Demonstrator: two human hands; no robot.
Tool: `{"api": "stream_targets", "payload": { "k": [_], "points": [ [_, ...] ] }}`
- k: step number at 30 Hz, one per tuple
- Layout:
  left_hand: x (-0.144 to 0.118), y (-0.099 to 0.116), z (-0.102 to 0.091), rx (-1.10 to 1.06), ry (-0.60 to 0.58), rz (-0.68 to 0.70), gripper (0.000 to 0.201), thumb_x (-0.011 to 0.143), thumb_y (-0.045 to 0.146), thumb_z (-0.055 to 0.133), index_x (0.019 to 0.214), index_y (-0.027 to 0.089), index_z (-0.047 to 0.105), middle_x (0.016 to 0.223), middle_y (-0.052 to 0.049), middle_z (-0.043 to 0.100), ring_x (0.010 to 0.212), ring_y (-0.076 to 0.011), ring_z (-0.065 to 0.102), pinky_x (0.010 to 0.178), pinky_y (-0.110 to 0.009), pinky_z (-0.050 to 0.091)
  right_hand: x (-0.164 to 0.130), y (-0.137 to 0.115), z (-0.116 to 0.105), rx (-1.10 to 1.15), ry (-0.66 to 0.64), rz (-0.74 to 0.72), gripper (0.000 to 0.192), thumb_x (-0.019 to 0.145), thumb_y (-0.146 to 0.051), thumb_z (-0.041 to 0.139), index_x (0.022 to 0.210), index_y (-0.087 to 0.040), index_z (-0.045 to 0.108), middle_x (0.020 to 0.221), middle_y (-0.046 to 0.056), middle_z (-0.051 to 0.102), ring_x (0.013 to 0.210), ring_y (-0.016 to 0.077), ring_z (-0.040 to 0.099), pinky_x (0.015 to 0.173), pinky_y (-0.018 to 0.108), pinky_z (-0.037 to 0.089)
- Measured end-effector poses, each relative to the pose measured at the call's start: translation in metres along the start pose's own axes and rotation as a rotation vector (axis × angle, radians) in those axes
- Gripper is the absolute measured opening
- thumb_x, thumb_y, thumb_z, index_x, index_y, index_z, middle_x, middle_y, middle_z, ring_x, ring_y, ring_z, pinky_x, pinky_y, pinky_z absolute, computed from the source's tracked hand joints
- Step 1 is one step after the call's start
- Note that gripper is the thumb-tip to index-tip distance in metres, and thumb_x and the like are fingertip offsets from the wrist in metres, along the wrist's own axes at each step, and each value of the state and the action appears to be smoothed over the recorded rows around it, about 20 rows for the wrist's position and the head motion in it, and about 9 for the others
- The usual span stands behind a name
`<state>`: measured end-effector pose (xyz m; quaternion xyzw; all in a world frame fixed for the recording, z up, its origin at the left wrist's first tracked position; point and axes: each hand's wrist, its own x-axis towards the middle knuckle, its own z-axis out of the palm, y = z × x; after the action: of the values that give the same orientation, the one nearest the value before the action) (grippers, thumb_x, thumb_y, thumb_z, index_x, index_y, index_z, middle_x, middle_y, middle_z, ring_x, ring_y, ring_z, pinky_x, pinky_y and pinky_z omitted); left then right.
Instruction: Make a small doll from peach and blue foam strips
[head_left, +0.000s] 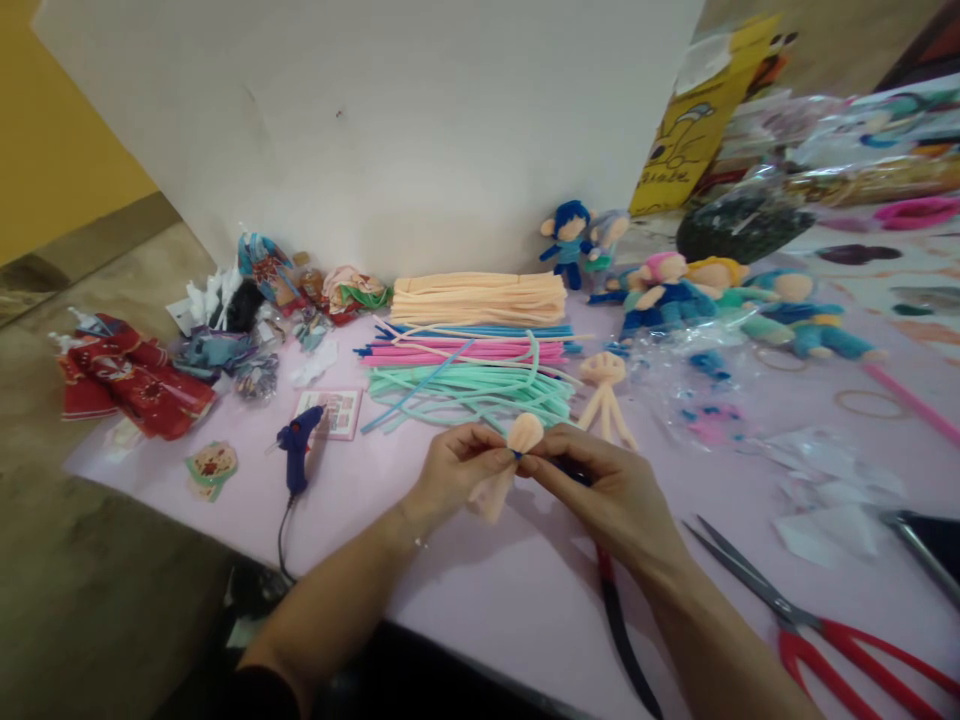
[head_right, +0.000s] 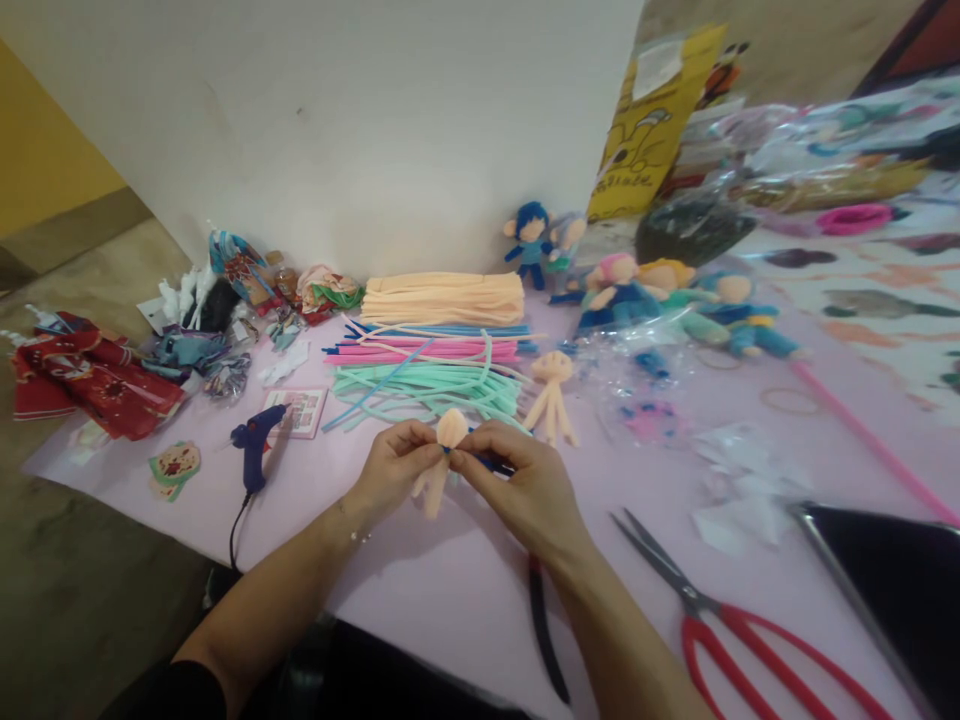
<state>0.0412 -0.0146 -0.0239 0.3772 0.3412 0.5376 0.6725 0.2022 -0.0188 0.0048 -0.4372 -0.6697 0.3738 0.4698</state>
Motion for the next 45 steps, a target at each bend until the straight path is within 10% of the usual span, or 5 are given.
{"api": "stream_targets", "payload": {
  "k": [22,45],
  "points": [
    [-0.003,0.003,0.001,0.068,-0.029,0.095,0.047,0.055,0.051,0.095,0.070,0.017,0.066,0.067,0.001,0.067,0.061,-0.0139,0.066,0.065,-0.031,0.055,-0.002,0.005,0.004,0.033,0.029,0.089,0.047,0.078,-0.068,0.072,0.067,-0.021,0.069,0.064,0.004,0.066,0.056,0.0173,0.056,0.053,0.031,0.044],
    [-0.006,-0.004,0.005,0.213,0.268,0.297,0.033,0.058,0.043,0.091,0.063,0.020,0.068,0.069,0.000,0.066,0.072,-0.0144,0.062,0.068,-0.028,0.050,-0.006,0.004,0.013,-0.068,0.070,-0.047,0.020,0.081,-0.040,0.069,0.068,-0.024,0.071,0.064,0.003,0.070,0.057,0.0191,0.062,0.054,0.032,0.048]
  ]
}}
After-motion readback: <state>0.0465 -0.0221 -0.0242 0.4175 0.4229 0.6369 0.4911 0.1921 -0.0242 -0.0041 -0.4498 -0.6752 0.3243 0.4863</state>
